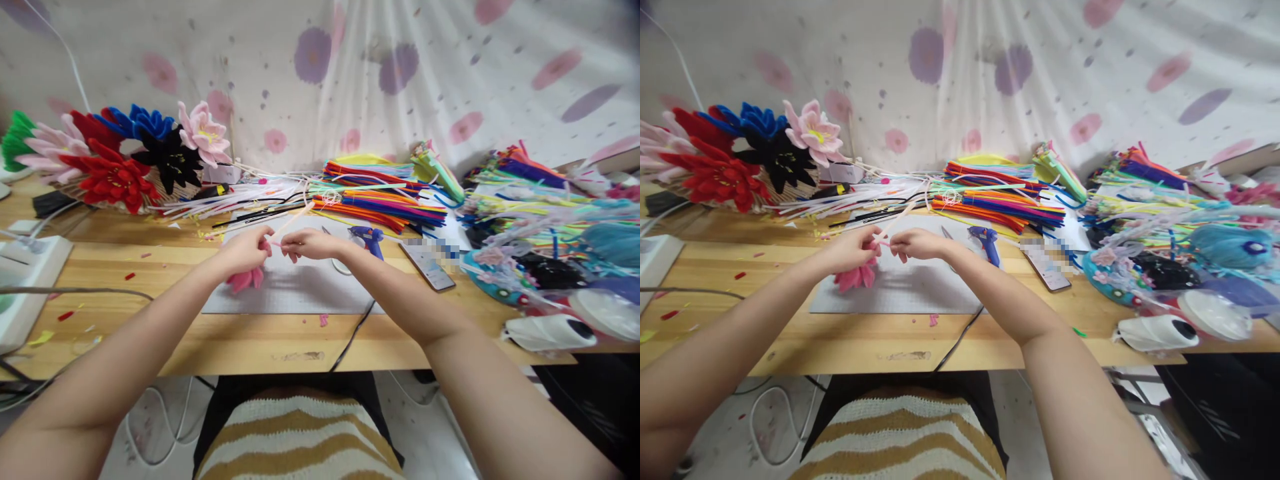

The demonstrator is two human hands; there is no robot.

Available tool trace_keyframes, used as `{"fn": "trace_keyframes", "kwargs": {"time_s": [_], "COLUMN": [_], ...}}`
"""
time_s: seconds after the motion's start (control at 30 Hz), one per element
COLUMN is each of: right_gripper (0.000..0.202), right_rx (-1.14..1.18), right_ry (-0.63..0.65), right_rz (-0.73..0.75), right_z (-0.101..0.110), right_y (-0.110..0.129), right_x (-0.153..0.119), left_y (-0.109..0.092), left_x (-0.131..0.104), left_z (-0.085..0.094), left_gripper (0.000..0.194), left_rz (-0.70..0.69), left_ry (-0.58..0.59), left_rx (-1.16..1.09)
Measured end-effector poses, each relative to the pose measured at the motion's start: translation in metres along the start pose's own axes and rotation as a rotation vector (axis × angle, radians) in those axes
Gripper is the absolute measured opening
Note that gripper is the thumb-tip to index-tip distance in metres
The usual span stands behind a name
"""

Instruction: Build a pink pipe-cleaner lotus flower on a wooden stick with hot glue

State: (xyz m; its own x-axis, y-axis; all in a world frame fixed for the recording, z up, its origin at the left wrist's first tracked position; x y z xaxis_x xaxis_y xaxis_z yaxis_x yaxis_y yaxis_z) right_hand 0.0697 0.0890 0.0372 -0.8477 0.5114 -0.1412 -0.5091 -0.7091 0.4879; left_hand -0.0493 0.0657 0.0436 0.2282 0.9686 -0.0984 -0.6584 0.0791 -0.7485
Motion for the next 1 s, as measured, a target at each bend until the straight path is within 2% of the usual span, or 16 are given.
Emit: {"fn": "trace_keyframes", "kwargs": {"time_s": [0.1,0.2,0.27,0.37,0.47,0.6,0.7,0.87,0.93,1.0], "right_gripper": [0.025,0.025,0.025,0.024,0.021,0.022,0.023,0.027,0.025,0.023], "right_rx": [-0.034,-0.059,-0.066,-0.082,-0.13,-0.219,-0.343,-0.591,-0.596,-0.514], "right_ry": [-0.038,-0.053,-0.048,-0.05,-0.056,-0.042,-0.069,-0.207,-0.231,-0.181], "right_rz": [0.0,-0.009,-0.012,-0.043,-0.103,-0.143,-0.134,-0.095,-0.06,-0.026], "right_z": [0.008,0.011,0.009,0.007,0.007,0.006,0.009,0.03,0.04,0.048], "right_y": [0.0,-0.005,-0.008,-0.012,-0.013,-0.004,0.008,0.023,0.022,0.014], "right_x": [0.002,0.0,-0.003,-0.006,-0.009,-0.014,-0.018,-0.02,-0.016,-0.008], "left_y": [-0.001,0.0,0.001,0.003,0.007,0.011,0.007,-0.009,-0.019,-0.029], "left_x": [0.005,0.007,0.006,0.006,0.01,0.018,0.019,0.016,0.015,0.013], "left_z": [-0.008,-0.007,-0.009,-0.013,-0.013,-0.003,0.001,-0.005,-0.01,-0.016], "left_gripper": [0.027,0.028,0.028,0.03,0.034,0.03,0.028,0.02,0.019,0.019], "left_rz": [-0.029,-0.053,-0.049,-0.035,-0.01,0.023,0.064,0.056,-0.017,-0.121], "left_ry": [0.118,0.182,0.269,0.383,0.366,0.127,0.025,0.014,0.032,0.078], "left_rx": [-0.192,-0.367,-0.46,-0.51,-0.475,-0.325,-0.11,0.346,0.509,0.607]}}
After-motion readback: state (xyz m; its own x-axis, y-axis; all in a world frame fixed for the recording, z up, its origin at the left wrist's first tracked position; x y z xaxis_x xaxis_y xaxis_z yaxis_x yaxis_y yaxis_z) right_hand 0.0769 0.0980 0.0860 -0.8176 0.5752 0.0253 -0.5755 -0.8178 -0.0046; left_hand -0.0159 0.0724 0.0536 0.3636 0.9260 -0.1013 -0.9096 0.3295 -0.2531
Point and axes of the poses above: each hand's wrist, its own x-axis towards the middle knuckle, its own z-axis out of the back of the hand, y = z × x, the point moved 6 cm from there along x, towards the middle knuckle, and after that the axes turned 13 degrees about -x, right-handed, at the moved point
